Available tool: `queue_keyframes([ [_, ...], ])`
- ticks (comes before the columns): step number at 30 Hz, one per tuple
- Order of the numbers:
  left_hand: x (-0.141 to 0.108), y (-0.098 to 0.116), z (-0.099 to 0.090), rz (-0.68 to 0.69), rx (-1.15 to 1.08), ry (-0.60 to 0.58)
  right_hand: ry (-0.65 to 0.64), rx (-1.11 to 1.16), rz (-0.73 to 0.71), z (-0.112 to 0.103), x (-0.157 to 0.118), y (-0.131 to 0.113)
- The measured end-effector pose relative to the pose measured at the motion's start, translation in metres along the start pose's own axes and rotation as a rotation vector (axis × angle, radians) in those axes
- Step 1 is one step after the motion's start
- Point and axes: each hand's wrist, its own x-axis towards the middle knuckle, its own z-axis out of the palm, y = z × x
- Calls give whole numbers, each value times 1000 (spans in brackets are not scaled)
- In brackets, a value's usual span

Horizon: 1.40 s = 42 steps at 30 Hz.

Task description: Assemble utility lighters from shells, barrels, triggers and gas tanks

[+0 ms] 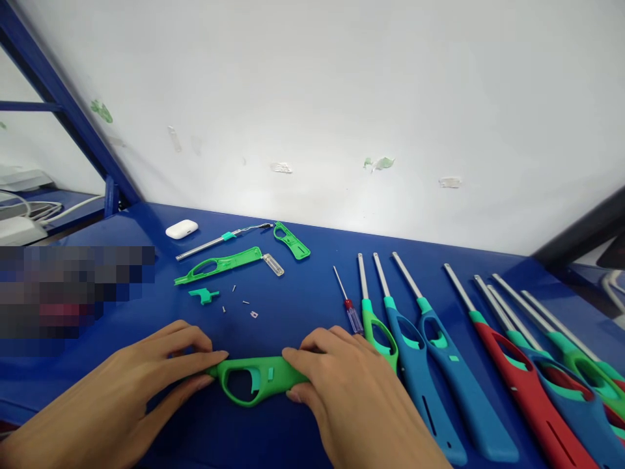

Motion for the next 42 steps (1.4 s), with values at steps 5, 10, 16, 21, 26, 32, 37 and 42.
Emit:
queue_keyframes([
  [5, -1, 1, 3, -23, -8, -7, -48, 81, 99, 7, -3, 4],
  [10, 0, 3, 6, -20, -1, -43, -88, 69, 181, -1, -5, 1],
  [16, 2, 4, 5, 81, 148, -23, -25, 10, 117, -6, -4, -3],
  [21, -2, 3, 16, 110, 217, 19, -79, 21, 115, 3, -2, -6],
  [26, -5, 3, 21, 29, 147, 109, -102, -10, 95, -6, -2, -8],
  [32, 0, 1, 8, 60, 81, 198, -198, 205, 226, -17, -1, -11],
  [37, 6, 3, -6, 159, 84, 368, -205, 266, 255, -19, 3, -14],
  [42, 5, 2, -14, 178, 99, 395, 22, 179, 103, -21, 3, -12],
])
